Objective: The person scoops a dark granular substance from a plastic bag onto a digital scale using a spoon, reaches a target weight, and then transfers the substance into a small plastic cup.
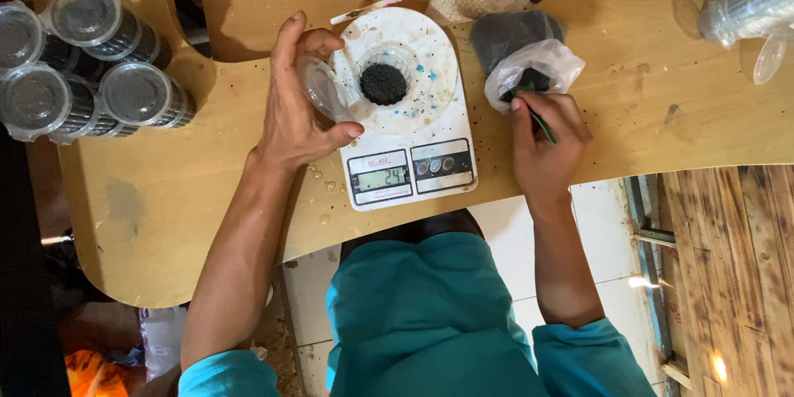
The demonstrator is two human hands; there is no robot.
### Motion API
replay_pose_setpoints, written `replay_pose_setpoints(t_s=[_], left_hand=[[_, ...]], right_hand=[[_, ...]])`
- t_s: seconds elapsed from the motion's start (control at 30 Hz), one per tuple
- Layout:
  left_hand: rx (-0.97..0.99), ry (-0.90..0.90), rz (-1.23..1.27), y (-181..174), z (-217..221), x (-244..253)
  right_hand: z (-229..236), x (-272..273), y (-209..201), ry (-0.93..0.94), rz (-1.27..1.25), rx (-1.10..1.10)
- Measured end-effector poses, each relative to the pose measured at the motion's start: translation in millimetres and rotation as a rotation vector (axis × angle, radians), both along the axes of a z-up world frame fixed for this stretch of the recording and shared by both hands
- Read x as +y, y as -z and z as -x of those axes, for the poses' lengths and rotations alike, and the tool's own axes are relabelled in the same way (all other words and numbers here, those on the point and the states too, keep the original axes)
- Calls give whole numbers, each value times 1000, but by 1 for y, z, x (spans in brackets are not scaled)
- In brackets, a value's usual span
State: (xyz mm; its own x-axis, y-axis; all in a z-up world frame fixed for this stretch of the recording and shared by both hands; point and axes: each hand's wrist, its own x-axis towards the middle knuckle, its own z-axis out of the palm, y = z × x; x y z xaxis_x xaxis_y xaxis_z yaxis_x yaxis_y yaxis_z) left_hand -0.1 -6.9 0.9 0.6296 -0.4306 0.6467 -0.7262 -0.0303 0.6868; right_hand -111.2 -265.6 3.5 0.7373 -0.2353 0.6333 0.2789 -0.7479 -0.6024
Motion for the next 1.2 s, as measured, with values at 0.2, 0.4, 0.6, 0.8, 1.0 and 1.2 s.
replay_pose_setpoints(t_s=[0.2,0.4,0.6,0.8,1.0,1.2], left_hand=[[-27,-12,-24,-2,0,1],[-12,-13,-37,-2,0,2],[-18,-28,-39,-1,0,2],[-7,-32,-56,2,-1,3],[-24,-76,-101,3,-1,6],[-44,-117,-157,5,-3,7]], right_hand=[[2,0,2,-4,-21,-16],[2,0,2,6,-35,-30],[5,0,1,11,-64,-39],[13,-2,7,43,2,-146],[22,-2,10,30,-36,-226],[24,9,8,42,-80,-230]])
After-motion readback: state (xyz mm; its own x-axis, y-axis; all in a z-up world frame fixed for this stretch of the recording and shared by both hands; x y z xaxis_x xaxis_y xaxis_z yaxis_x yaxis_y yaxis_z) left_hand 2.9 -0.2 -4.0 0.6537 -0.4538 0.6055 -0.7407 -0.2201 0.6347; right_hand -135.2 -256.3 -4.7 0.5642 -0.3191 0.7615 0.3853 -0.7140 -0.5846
